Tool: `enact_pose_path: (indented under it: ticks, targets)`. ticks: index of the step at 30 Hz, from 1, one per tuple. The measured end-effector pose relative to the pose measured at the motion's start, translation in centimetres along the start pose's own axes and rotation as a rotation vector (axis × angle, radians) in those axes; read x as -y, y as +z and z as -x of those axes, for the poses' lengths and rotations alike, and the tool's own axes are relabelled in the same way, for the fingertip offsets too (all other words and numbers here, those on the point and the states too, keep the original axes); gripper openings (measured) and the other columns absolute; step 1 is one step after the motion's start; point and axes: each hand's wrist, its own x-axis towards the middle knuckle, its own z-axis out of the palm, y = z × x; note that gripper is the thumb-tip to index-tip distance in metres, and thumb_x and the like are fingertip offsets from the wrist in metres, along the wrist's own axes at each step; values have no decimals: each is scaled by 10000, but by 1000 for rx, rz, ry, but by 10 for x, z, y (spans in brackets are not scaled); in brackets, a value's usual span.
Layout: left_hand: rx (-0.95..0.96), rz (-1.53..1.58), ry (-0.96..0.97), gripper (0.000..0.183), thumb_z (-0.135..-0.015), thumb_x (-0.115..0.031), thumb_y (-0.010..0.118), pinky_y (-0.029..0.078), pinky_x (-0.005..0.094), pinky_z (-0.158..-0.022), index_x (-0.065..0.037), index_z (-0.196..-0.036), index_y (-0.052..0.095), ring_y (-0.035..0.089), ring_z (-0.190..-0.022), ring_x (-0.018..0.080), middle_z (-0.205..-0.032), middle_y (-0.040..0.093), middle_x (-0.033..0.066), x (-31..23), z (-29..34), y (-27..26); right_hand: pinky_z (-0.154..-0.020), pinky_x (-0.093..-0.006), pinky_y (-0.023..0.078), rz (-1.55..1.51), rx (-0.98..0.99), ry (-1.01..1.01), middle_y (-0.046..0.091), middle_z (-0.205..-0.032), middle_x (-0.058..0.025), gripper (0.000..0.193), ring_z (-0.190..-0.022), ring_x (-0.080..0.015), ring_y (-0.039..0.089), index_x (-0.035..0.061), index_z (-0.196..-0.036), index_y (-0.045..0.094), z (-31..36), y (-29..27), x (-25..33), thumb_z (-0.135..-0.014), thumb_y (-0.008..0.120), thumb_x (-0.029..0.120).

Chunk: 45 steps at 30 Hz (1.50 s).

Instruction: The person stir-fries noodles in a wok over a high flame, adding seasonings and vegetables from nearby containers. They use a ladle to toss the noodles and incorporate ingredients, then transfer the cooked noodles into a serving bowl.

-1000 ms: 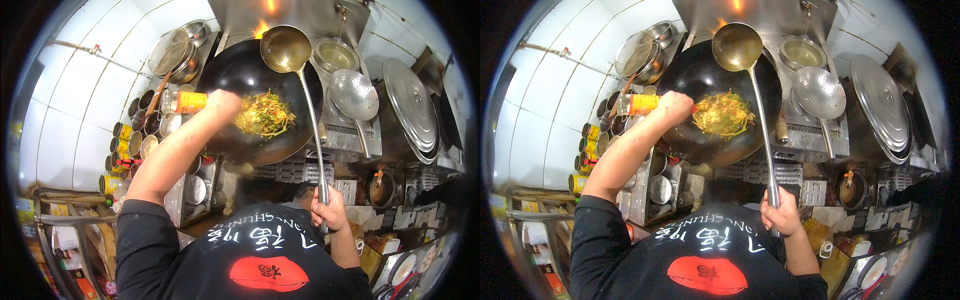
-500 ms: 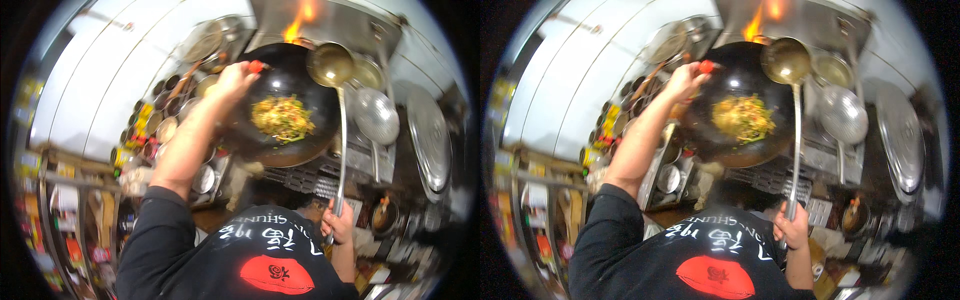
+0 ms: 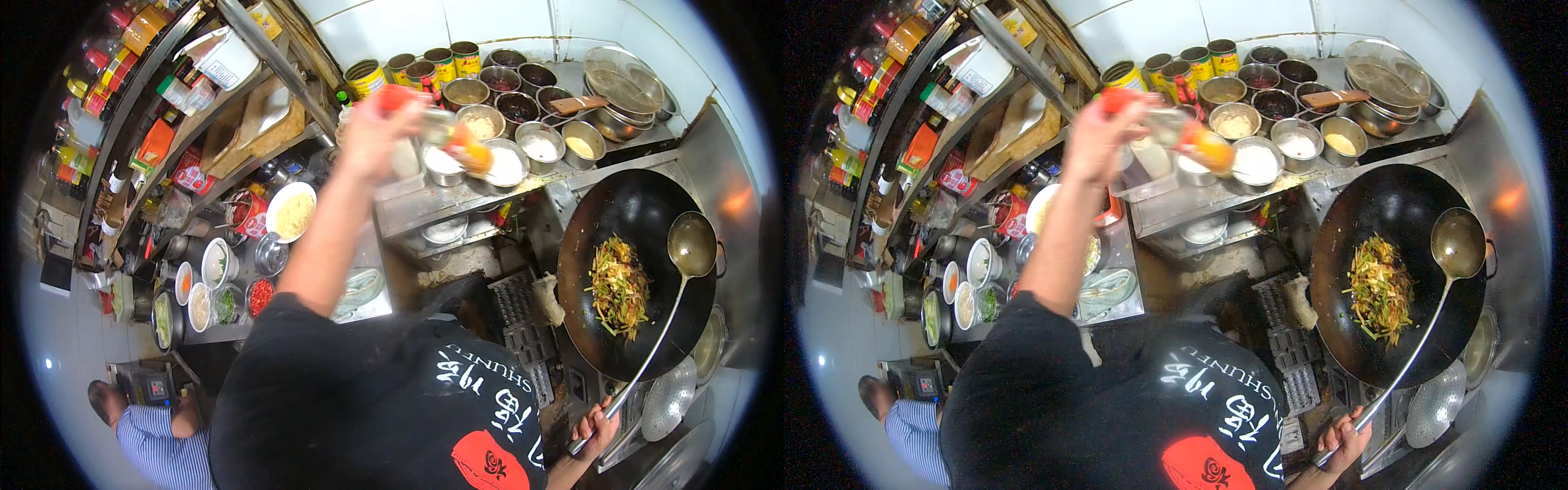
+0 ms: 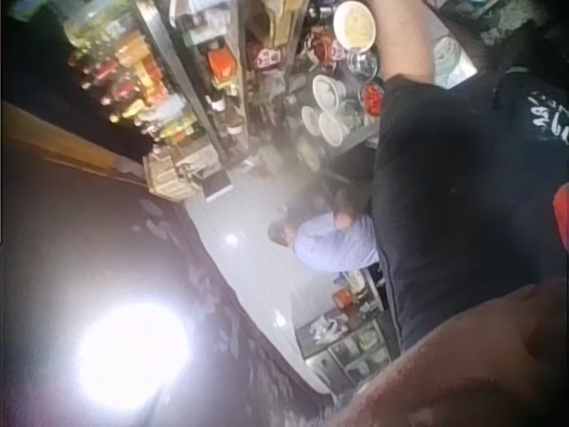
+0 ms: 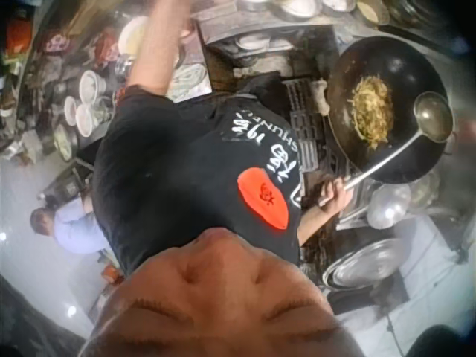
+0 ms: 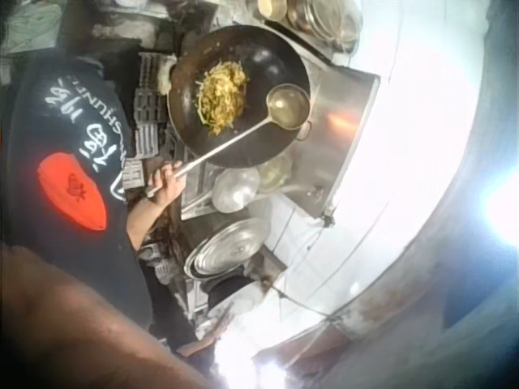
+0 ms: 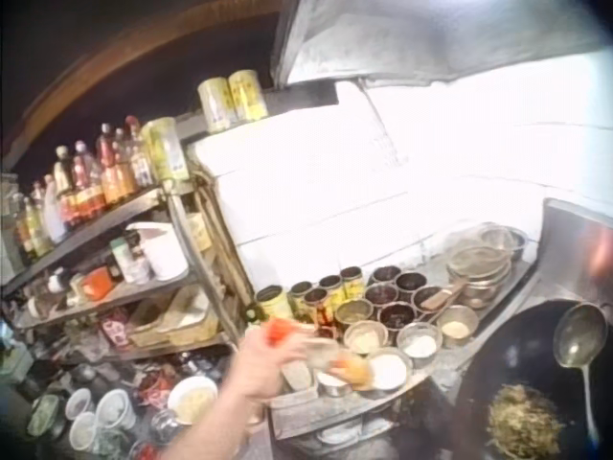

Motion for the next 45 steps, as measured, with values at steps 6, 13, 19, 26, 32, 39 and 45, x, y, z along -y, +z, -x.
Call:
enact_pose_path:
  ticks: [6, 13, 19, 26, 32, 39, 45]
  targets:
    - [-279, -307, -58, 147, -866, -129, 717, 437, 220, -671, -36, -962, 658, 540, -713, 56, -837, 645, -25, 17, -27, -169, -293, -260, 378, 33, 35, -1, 392, -576, -15, 321, -357, -82, 387, 28, -1114, 384, -16, 15, -1, -864, 579, 81]
    - [-439, -505, -70, 141, -839, -103, 733, 471, 272, -733, -26, -924, 650, 585, -760, 106, -847, 666, 19, 168, -58, -254, -287, -265, 363, 91, -42, -17, 412, -596, -14, 331, -348, -83, 377, 40, -1120, 387, -19, 31, 8, -874, 601, 99]
    - [-540, -649, -177, 220, -781, -141, 777, 481, 293, -720, -7, -913, 663, 599, -730, 133, -808, 678, 41, 249, -56, -265, -287, -255, 354, 120, -65, -53, 419, -604, -12, 335, -351, -81, 377, 36, -1135, 393, -16, 40, 9, -877, 597, 96]
    - [-567, -1303, -35, 335, -760, -167, 602, 505, 390, -870, 3, -1046, 637, 658, -953, 334, -1019, 680, 185, 203, -48, -200, -325, -252, 371, 46, -197, 22, 458, -656, -2, 295, -410, -92, 439, 50, -1106, 421, -3, 51, 13, -885, 610, 97]
    - [507, -63, -490, 243, -916, -189, 622, 529, 280, -697, -16, -1085, 598, 651, -888, 160, -982, 669, 84, 168, 98, 48, -338, -250, 397, 50, -231, -21, 504, -625, -48, 259, -395, -97, 452, 6, -998, 466, 5, 44, 15, -826, 639, 93]
    - [705, 631, -1299, 347, -888, -132, 597, 554, 422, -854, 54, -1177, 552, 646, -986, 308, -1094, 641, 167, 186, 170, 268, -416, -236, 422, 297, -318, -31, 530, -629, -40, 182, -435, -102, 501, -1, -988, 478, 31, 3, 28, -859, 589, 65]
    - [694, 421, -1091, 167, -809, -71, 520, 598, 499, -738, 26, -944, 504, 674, -860, 389, -921, 622, 217, 111, 135, 340, -474, -238, 452, 441, -368, -18, 561, -695, -22, 217, -517, -89, 544, -30, -1051, 513, 47, -19, 46, -862, 608, 19]
